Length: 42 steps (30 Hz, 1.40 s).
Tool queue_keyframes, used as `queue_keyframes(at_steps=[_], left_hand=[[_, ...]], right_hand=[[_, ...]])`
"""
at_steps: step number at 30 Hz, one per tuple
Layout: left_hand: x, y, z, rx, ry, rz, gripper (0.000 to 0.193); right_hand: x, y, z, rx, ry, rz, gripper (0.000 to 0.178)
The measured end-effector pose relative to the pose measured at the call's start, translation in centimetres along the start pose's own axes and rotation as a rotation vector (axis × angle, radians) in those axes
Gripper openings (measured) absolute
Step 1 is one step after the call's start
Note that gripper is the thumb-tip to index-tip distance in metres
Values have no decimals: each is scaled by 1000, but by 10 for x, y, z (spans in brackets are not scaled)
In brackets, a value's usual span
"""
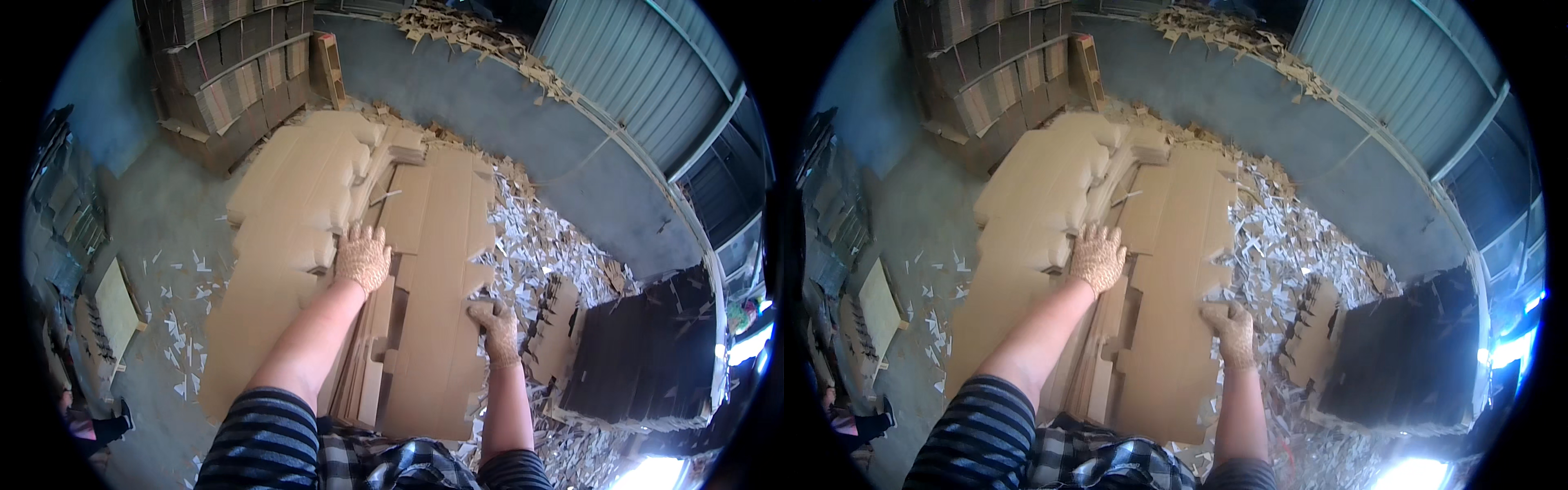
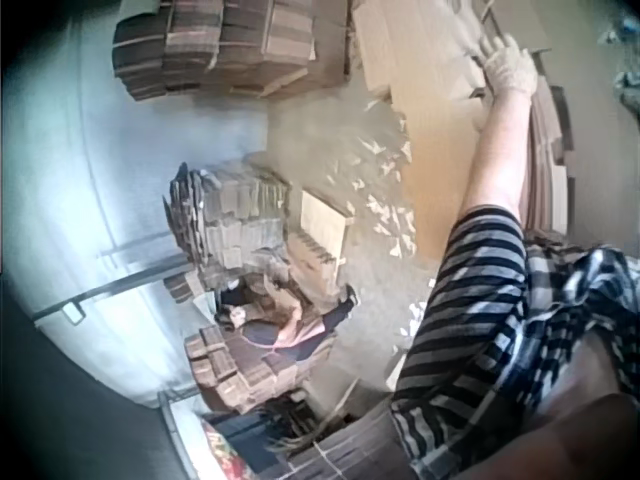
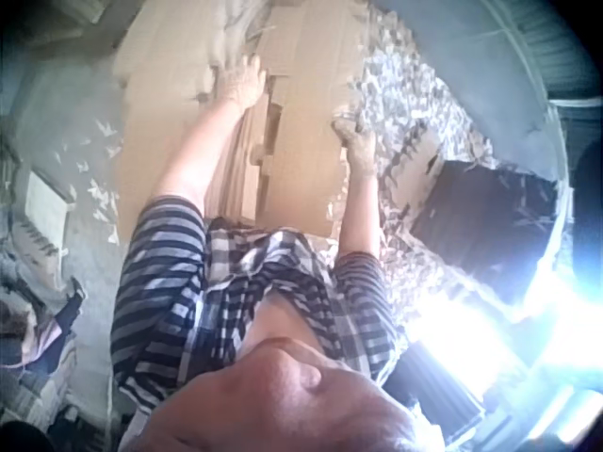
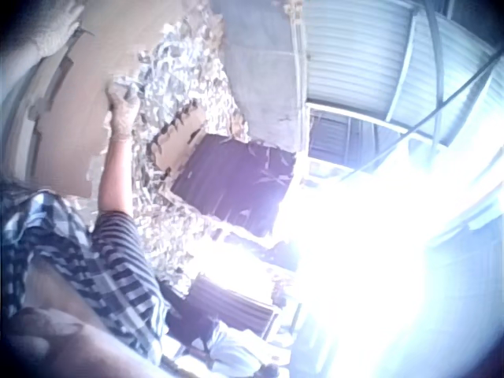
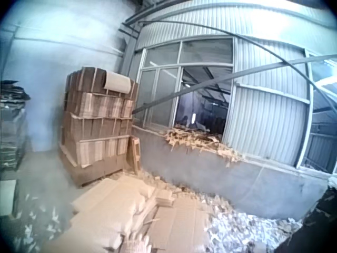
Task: The person repeatedly picks up flat cardboard sheets from a pile, aligns them, and stacks them into a neat pile. The person also moves a small stack of cardboard to a different location and continues stacking.
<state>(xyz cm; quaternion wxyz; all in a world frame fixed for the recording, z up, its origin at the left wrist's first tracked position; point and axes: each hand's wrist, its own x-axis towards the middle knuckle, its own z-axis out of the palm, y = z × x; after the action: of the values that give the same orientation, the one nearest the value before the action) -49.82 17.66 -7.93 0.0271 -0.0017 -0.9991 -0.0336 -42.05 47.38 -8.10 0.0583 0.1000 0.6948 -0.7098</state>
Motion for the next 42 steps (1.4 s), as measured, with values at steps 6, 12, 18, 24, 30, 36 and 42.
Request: queue_keyframes(at_steps=[6, 12, 18, 24, 30, 36, 42], left_hand=[[0, 6, 10, -10, -3, 26, 53], [-1, 2, 11, -43, -18, 9, 54], [23, 25, -28, -28, -215, -60, 60], [77, 70, -7, -398, -290, -275, 76], [120, 80, 25, -608, -431, -312, 78], [103, 97, 70, -1160, -301, -565, 75], [60, 129, 44, -1771, -212, -514, 66]], right_hand=[[30, -73, -35, -27, -3, -66, 28], [-23, -20, -43, -262, 23, 14, 30], [-27, 69, -76, 267, -79, 54, 41], [-29, 40, -83, 413, -65, 106, 46], [-33, -10, -112, 357, -122, 109, 54], [-50, -66, -118, 79, -72, 132, 46], [-112, -157, -93, -437, 80, 76, 33]])
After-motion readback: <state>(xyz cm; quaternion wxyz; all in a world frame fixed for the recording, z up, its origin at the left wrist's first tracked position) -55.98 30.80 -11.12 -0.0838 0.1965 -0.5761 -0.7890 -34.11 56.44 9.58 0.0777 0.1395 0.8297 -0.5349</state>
